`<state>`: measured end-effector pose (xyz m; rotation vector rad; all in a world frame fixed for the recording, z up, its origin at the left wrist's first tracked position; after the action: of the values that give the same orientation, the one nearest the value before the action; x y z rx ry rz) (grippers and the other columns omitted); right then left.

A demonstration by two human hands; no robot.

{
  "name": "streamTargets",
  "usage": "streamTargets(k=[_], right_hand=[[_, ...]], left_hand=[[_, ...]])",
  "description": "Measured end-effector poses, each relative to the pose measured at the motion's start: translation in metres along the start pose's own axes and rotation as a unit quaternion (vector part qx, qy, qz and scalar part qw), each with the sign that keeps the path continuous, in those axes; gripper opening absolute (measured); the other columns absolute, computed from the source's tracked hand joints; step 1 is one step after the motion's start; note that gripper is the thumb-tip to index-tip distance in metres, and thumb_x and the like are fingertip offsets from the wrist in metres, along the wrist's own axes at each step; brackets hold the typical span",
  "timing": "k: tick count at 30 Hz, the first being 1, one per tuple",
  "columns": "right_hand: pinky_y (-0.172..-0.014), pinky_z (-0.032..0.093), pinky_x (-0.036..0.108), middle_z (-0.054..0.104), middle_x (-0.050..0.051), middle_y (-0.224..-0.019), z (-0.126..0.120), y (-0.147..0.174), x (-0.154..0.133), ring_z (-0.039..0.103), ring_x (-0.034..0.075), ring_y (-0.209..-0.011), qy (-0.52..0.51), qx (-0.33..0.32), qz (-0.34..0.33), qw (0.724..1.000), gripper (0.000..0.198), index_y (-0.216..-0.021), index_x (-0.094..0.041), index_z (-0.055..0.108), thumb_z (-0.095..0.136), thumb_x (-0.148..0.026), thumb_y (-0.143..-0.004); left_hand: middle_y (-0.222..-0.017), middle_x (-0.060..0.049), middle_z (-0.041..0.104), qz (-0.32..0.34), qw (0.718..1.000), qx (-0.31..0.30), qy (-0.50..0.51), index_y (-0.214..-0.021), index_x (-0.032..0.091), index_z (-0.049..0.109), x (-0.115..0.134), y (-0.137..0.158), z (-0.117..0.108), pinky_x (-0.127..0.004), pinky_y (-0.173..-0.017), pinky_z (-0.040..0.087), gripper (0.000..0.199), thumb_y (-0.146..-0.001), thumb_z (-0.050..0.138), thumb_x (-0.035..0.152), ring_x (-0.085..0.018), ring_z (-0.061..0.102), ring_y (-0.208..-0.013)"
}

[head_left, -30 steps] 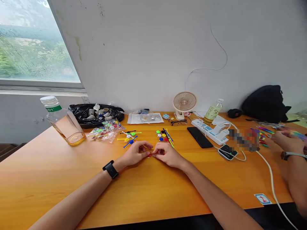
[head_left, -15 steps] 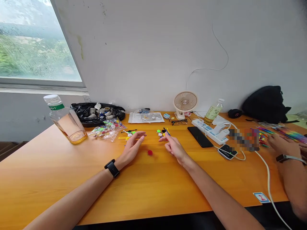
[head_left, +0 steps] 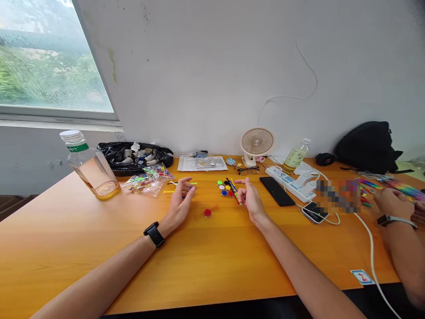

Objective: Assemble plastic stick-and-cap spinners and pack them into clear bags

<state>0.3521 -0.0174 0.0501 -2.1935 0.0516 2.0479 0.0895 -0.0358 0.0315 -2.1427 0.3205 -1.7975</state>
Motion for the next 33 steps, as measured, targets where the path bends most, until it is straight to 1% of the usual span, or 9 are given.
streamTargets(k=[2,4,6,9,12,17,22,29,33], right_hand=[[-0.048,0.027,0.028,0.044,-0.006,-0.05,-0.007,-0.006,0.002,0.038,0.015,-0.046,0.047,0.015,-0.034,0.998,0.065,-0.099,-0.022,0.061,0.043,-0.085,-0.092],[-0.051,0.028,0.029,0.045,-0.005,-0.052,-0.016,-0.012,0.003,0.041,0.016,-0.048,0.153,0.026,-0.077,0.985,0.052,-0.094,-0.022,0.061,0.049,-0.072,-0.096],[-0.054,0.026,0.029,0.05,-0.003,-0.056,-0.025,-0.018,0.004,0.045,0.016,-0.052,0.308,0.037,-0.107,0.945,0.034,-0.092,-0.022,0.063,0.055,-0.055,-0.098],[-0.057,0.024,0.03,0.062,0.001,-0.067,-0.035,-0.024,0.008,0.053,0.017,-0.06,0.49,0.046,-0.092,0.865,0.018,-0.095,-0.021,0.067,0.06,-0.038,-0.097],[-0.058,0.025,0.03,0.07,0.004,-0.077,-0.037,-0.026,0.012,0.059,0.018,-0.067,0.546,0.023,-0.06,0.836,0.021,-0.092,-0.021,0.069,0.062,-0.04,-0.098],[-0.059,0.026,0.029,0.074,0.008,-0.084,-0.033,-0.025,0.015,0.063,0.02,-0.074,0.566,0.002,-0.04,0.823,0.024,-0.088,-0.021,0.068,0.064,-0.042,-0.098],[-0.059,0.027,0.029,0.074,0.006,-0.083,-0.031,-0.025,0.016,0.063,0.02,-0.076,0.55,-0.015,-0.041,0.834,0.018,-0.086,-0.021,0.067,0.062,-0.033,-0.099],[-0.059,0.024,0.029,0.072,0.006,-0.082,-0.033,-0.026,0.015,0.061,0.02,-0.073,0.558,-0.003,-0.052,0.828,0.019,-0.095,-0.021,0.067,0.06,-0.038,-0.101],[-0.059,0.023,0.029,0.071,0.003,-0.081,-0.034,-0.027,0.015,0.058,0.018,-0.07,0.546,0.002,-0.07,0.835,0.015,-0.099,-0.022,0.066,0.059,-0.035,-0.102]], left_hand=[[-0.113,-0.007,0.068,-0.001,1.0,0.006,0.002,-0.135,0.024,0.051,-0.001,-0.001,-0.001,-0.033,-0.088,0.049,0.039,-0.103,0.056,0.046,-0.02,0.063,-0.103],[-0.112,-0.007,0.067,0.001,1.0,0.008,0.002,-0.135,0.024,0.051,0.0,-0.001,-0.001,-0.032,-0.087,0.048,0.038,-0.103,0.056,0.045,-0.02,0.062,-0.102],[-0.111,-0.006,0.066,0.004,1.0,0.011,0.0,-0.135,0.024,0.051,0.0,-0.001,-0.002,-0.032,-0.086,0.047,0.037,-0.103,0.055,0.044,-0.019,0.062,-0.101],[-0.11,-0.006,0.066,0.005,1.0,0.012,-0.003,-0.135,0.025,0.051,0.0,-0.001,-0.001,-0.032,-0.086,0.048,0.037,-0.103,0.056,0.044,-0.019,0.062,-0.1],[-0.109,-0.006,0.066,0.009,1.0,0.013,-0.004,-0.134,0.025,0.052,-0.001,-0.001,-0.001,-0.032,-0.086,0.049,0.037,-0.103,0.056,0.044,-0.019,0.063,-0.1],[-0.101,-0.004,0.067,0.005,1.0,-0.003,-0.008,-0.13,0.023,0.056,-0.003,0.0,0.0,-0.032,-0.083,0.049,0.035,-0.103,0.056,0.045,-0.02,0.064,-0.096],[-0.096,-0.004,0.067,0.01,1.0,-0.016,-0.01,-0.125,0.022,0.059,-0.003,0.0,0.0,-0.033,-0.084,0.048,0.031,-0.103,0.056,0.043,-0.02,0.066,-0.096],[-0.094,-0.004,0.067,0.023,0.999,-0.029,-0.031,-0.118,0.021,0.063,-0.001,0.0,0.001,-0.031,-0.078,0.048,0.027,-0.101,0.058,0.041,-0.021,0.067,-0.093],[-0.095,-0.004,0.067,0.021,0.999,-0.03,-0.033,-0.117,0.021,0.063,-0.002,0.0,0.002,-0.031,-0.077,0.048,0.027,-0.101,0.058,0.041,-0.021,0.067,-0.093]])
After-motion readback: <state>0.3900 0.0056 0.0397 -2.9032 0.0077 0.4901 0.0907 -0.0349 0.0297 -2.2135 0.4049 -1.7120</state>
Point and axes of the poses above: each hand's wrist, its own y-axis away from the middle knuckle, its own z-axis out of the palm, x = y × z, the point moved 2 cm from there along -y, towards the middle knuckle
